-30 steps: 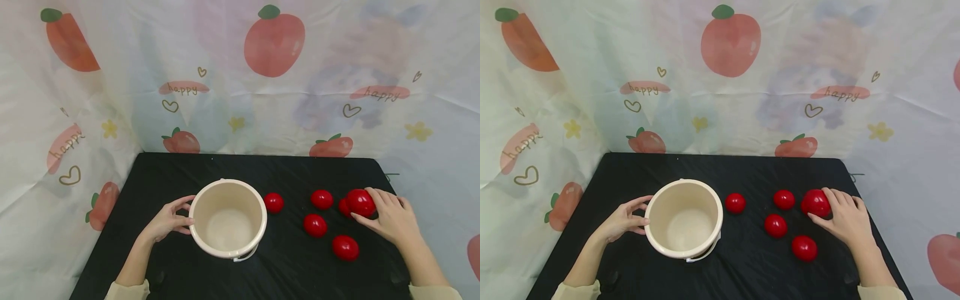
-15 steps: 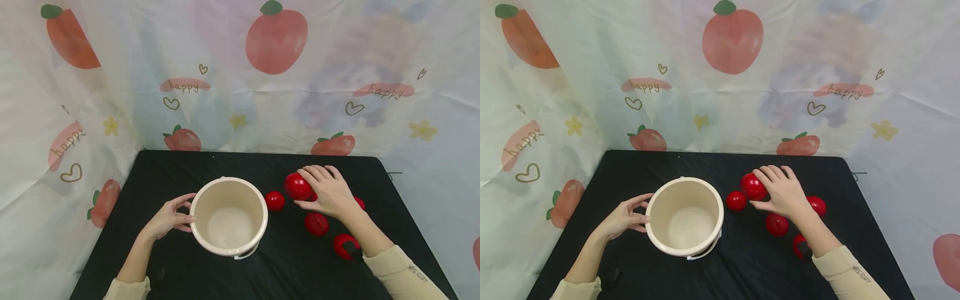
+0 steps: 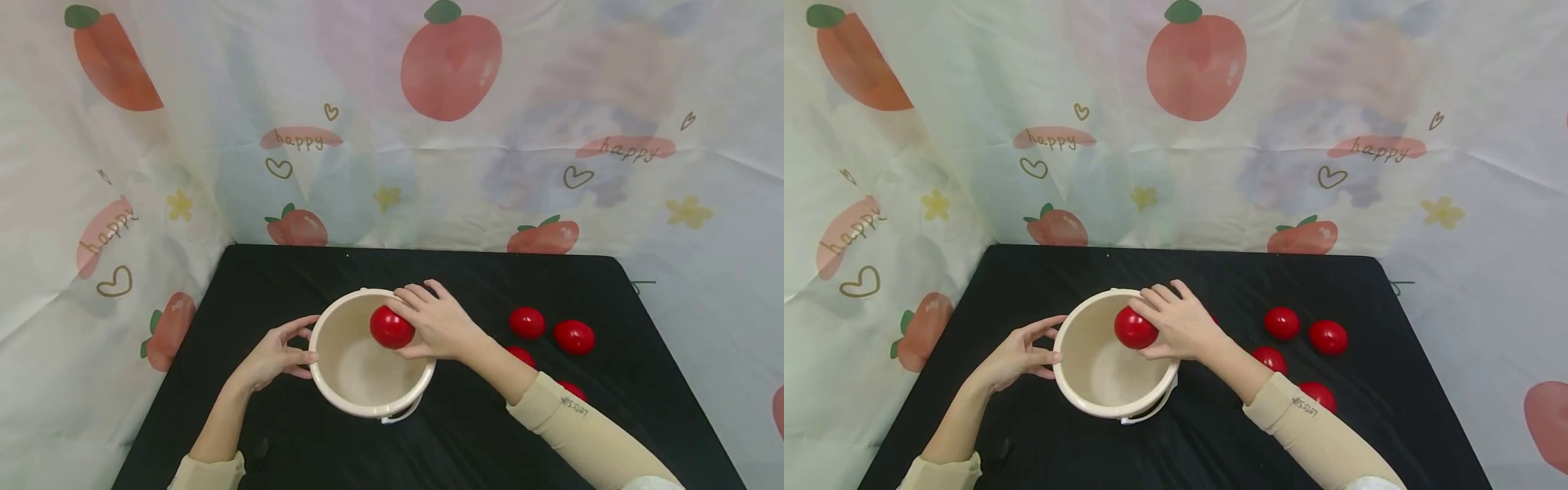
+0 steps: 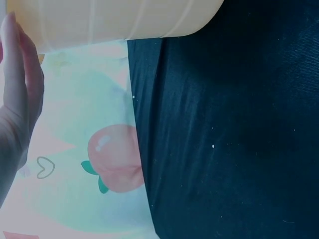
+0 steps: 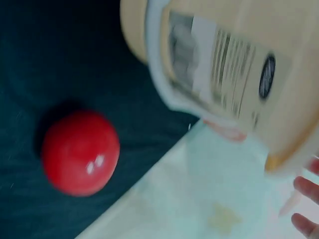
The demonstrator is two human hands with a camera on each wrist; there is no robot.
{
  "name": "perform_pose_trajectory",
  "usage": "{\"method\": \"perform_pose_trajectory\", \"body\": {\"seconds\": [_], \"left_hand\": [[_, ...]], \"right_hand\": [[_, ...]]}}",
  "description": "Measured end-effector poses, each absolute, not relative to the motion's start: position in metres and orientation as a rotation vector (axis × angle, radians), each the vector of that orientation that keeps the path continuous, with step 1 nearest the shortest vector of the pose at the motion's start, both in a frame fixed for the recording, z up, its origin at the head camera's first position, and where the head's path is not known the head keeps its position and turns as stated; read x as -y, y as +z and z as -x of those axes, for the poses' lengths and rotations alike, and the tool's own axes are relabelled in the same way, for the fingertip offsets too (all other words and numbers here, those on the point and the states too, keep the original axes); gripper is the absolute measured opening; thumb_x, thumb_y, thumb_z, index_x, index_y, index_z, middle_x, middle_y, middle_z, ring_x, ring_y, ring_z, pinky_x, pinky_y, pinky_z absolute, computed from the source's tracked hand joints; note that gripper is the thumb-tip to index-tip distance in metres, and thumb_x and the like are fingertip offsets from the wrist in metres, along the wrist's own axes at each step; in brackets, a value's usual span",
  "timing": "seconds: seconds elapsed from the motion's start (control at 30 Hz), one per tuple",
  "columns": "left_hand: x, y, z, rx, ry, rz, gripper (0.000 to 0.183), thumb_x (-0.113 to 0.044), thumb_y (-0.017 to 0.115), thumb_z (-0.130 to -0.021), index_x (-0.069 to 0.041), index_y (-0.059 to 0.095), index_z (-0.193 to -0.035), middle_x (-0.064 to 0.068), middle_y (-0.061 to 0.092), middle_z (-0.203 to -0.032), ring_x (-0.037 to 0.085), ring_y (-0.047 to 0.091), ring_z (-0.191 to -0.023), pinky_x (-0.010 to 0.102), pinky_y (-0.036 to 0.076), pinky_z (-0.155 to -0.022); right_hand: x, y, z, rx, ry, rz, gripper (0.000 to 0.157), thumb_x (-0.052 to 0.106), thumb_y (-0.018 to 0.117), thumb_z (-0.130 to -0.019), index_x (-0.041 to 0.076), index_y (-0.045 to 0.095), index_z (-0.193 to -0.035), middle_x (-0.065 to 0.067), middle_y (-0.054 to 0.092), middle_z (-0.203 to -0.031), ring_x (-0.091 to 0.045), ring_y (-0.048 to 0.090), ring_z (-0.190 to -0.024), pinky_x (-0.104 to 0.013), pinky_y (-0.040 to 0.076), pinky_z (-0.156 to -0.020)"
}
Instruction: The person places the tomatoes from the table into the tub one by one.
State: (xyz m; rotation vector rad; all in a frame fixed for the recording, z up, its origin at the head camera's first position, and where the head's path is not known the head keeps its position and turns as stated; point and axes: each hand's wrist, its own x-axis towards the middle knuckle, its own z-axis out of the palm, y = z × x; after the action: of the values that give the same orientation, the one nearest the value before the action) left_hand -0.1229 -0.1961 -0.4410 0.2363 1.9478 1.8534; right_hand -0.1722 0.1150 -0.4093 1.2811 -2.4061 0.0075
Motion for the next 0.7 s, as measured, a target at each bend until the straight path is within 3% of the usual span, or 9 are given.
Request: {"method": "perform_pose_trajectory", "body": {"seconds": [0.7], "left_hand": [[0.197, -0.437, 0.122, -1.975, 1.798, -0.232, 0.072, -0.006, 0.068, -0.081, -0.001, 0.028, -0.142, 0.024, 0.045, -0.103, 0.03, 0.067, -0.077, 0.045, 0.056, -0.063]], "right_hand": [[-0.043, -0.443, 0.17, 2.529, -0.348, -1.503, 0.068, 0.063, 0.057, -0.075, 0.026, 0.044, -0.131, 0.002, 0.051, -0.122, -0.016, 0.046, -0.108, -0.033, 0.04, -0.09]]}}
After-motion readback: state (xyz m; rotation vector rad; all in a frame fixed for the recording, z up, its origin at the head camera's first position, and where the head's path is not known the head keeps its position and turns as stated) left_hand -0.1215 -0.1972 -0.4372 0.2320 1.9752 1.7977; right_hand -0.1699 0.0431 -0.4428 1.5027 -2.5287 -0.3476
